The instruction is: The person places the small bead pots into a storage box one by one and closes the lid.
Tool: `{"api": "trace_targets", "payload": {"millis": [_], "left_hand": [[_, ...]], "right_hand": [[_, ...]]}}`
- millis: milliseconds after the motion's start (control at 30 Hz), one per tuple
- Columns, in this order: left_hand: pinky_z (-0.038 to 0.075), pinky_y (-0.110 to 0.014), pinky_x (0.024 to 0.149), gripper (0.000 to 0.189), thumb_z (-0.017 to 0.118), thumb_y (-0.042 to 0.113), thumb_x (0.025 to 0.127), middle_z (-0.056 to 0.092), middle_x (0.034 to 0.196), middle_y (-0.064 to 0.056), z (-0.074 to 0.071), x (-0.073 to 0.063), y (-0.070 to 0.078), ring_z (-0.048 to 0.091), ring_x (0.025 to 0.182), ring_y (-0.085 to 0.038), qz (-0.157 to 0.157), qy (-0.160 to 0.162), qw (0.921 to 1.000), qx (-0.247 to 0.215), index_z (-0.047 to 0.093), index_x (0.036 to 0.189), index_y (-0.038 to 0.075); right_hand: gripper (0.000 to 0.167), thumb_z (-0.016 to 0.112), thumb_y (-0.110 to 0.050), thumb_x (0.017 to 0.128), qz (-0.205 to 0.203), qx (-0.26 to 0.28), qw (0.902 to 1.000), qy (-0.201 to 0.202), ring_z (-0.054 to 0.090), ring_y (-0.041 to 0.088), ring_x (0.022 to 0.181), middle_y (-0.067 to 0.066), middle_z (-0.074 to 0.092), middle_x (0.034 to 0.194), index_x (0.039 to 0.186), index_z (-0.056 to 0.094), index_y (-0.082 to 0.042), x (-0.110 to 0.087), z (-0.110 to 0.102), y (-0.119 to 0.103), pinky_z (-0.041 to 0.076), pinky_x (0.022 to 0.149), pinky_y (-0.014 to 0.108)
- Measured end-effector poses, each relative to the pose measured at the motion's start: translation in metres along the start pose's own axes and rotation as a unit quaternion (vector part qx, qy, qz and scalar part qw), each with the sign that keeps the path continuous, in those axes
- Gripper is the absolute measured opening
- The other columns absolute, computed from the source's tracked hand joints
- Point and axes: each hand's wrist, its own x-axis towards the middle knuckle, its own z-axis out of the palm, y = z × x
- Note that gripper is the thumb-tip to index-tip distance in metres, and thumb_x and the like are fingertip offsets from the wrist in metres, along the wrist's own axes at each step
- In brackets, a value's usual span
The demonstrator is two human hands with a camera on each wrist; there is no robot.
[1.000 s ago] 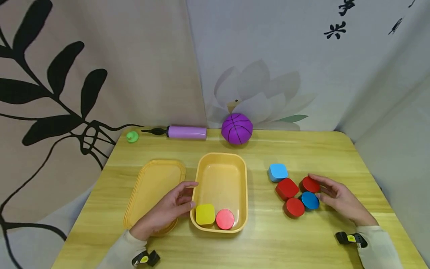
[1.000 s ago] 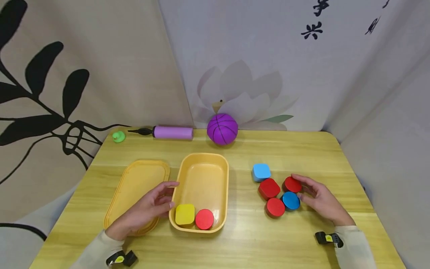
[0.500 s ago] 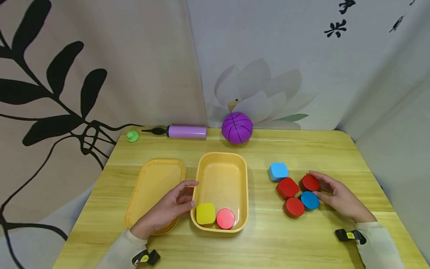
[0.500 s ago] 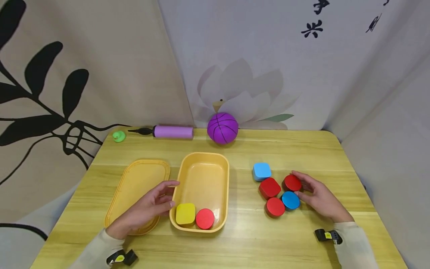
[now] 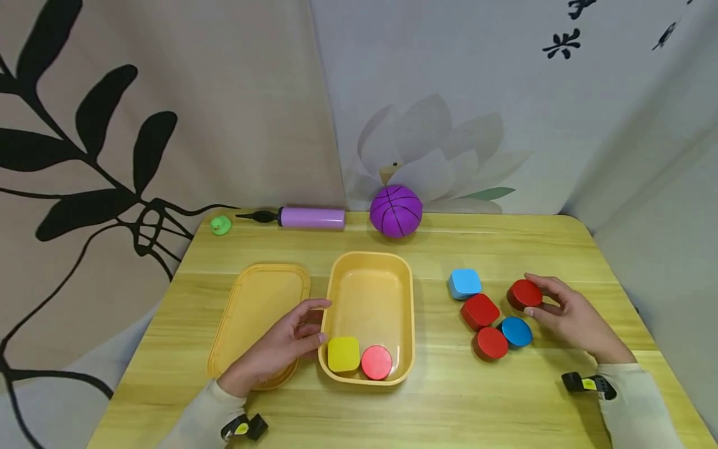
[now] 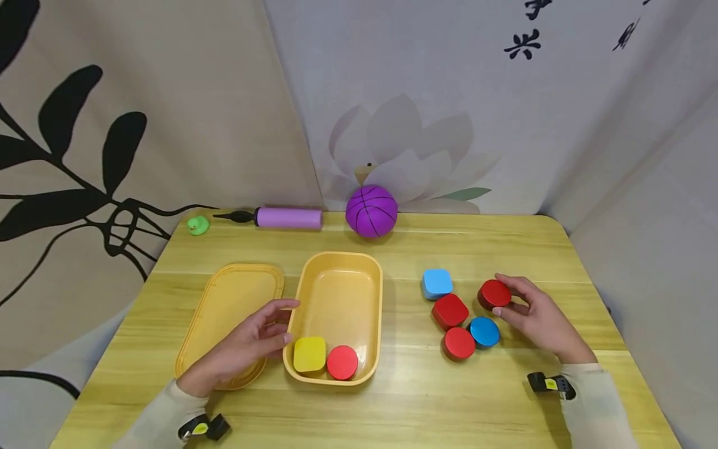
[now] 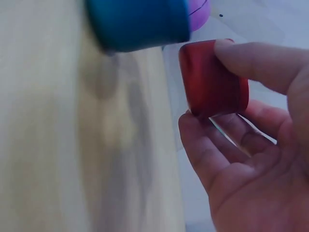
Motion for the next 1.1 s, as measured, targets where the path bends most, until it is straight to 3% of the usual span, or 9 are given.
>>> {"api": "trace_targets", "payload": {"millis": [267, 633, 833, 1100], "left_hand": [[0.060, -0.037, 0.094, 0.064, 0.065, 0.019, 0.107, 0.037, 0.159, -0.026, 0.001, -0.001, -0.002, 0.054, 0.133, -0.034, 0.011, -0.009, 0.9999, -0.008, 0.034, 0.162, 0.015], [0.060, -0.036, 0.098, 0.069, 0.062, 0.018, 0.108, 0.039, 0.160, -0.025, 0.003, -0.001, -0.003, 0.051, 0.142, -0.039, 0.015, -0.009, 0.9997, -0.014, 0.026, 0.168, 0.024], [0.060, -0.038, 0.098, 0.069, 0.062, 0.022, 0.109, 0.037, 0.164, -0.022, 0.003, 0.001, -0.003, 0.050, 0.143, -0.037, 0.014, -0.008, 0.9998, -0.015, 0.026, 0.168, 0.028], [0.061, -0.038, 0.097, 0.071, 0.062, 0.022, 0.109, 0.036, 0.165, -0.022, 0.003, 0.003, -0.003, 0.051, 0.143, -0.037, 0.010, -0.005, 0.9997, -0.020, 0.025, 0.168, 0.029]], "right_hand": [[0.064, 0.079, -0.007, 0.095, -0.027, 0.012, 0.9994, 0.016, 0.059, -0.006, 0.116, -0.004, 0.055, 0.140, 0.152, 0.051, -0.003, 0.006, 0.000, -0.021, 0.053, 0.091, 0.008], [0.065, 0.082, -0.004, 0.092, -0.054, 0.039, 0.9977, -0.006, 0.062, 0.001, 0.117, 0.001, 0.059, 0.140, 0.151, 0.055, -0.011, 0.019, 0.017, -0.066, 0.054, 0.094, 0.012], [0.062, 0.082, -0.006, 0.093, -0.086, 0.038, 0.9952, -0.028, 0.064, 0.004, 0.117, 0.008, 0.063, 0.140, 0.149, 0.056, -0.011, 0.034, 0.031, -0.085, 0.054, 0.097, 0.013], [0.064, 0.084, -0.010, 0.092, -0.105, 0.052, 0.9919, -0.050, 0.065, 0.008, 0.118, 0.005, 0.064, 0.142, 0.150, 0.056, -0.008, 0.050, 0.054, -0.114, 0.056, 0.098, 0.017]]}}
